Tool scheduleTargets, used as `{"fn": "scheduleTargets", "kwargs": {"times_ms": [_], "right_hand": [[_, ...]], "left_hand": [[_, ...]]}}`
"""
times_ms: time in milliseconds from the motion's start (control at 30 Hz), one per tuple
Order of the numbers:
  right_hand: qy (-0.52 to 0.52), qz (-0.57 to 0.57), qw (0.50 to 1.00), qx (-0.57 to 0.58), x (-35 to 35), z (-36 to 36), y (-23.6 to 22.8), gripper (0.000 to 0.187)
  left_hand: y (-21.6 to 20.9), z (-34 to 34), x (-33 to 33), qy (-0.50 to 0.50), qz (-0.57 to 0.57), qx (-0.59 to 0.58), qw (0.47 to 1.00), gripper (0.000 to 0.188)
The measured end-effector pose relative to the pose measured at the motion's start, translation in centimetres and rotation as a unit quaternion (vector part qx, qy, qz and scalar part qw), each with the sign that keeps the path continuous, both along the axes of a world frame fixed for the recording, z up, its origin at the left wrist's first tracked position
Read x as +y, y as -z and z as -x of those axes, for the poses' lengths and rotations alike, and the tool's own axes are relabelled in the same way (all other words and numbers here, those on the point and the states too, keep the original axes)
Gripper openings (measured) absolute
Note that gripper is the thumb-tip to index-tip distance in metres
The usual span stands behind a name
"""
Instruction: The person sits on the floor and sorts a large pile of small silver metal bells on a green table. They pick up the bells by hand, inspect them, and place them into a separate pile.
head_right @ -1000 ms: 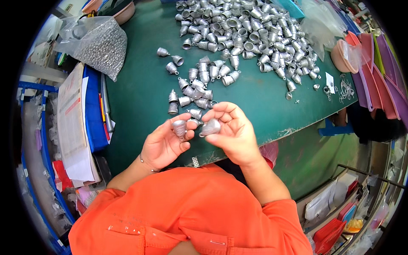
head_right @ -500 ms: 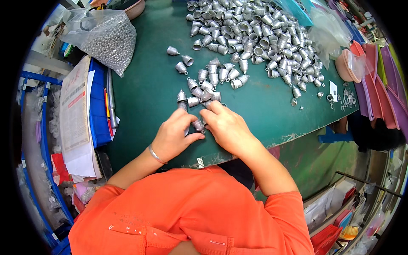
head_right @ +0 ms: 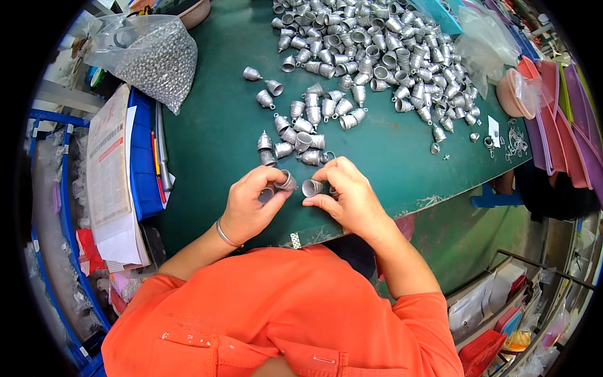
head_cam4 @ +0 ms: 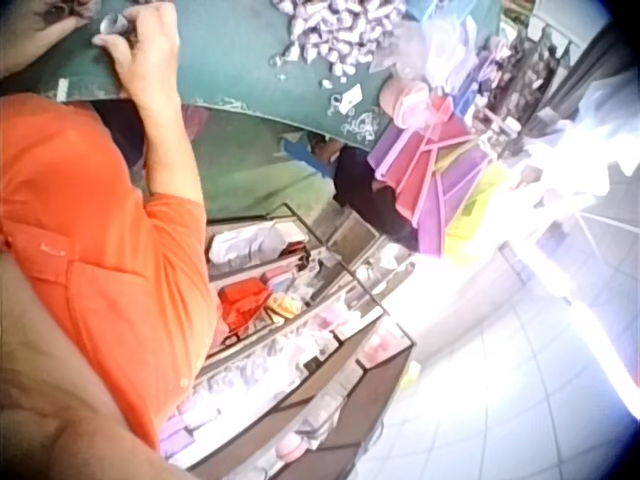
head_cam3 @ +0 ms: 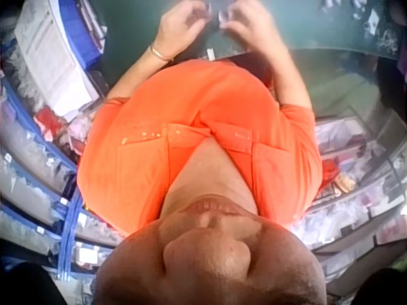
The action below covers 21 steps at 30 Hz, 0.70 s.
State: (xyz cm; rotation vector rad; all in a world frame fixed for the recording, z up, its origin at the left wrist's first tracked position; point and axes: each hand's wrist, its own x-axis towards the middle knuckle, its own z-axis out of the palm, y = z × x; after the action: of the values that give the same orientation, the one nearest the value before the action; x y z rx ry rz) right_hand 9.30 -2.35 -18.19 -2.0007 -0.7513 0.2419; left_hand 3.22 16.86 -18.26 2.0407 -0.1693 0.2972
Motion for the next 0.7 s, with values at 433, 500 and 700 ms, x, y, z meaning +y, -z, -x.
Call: {"fn": "scheduleTargets", "kwargs": {"times_ms": [433,500,700], "right_hand": [[-0.022,-0.246,0.965,0.094,-0.2,0.7,1.2,0.028],[-0.010,-0.317,0.902,0.294,-0.8,1.3,1.5,0.029],[-0.080,-0.525,0.605,0.593,-1.2,1.0,1.9,0.038]], "left_hand": [[-0.3,0.1,0.0,-0.001,-0.018,0.103,0.995,0.028],[-0.5,0.2,-0.1,0.004,0.004,0.084,0.996,0.027],[-0.9,0.3,-0.5,0.028,0.035,0.058,0.997,0.017]]}}
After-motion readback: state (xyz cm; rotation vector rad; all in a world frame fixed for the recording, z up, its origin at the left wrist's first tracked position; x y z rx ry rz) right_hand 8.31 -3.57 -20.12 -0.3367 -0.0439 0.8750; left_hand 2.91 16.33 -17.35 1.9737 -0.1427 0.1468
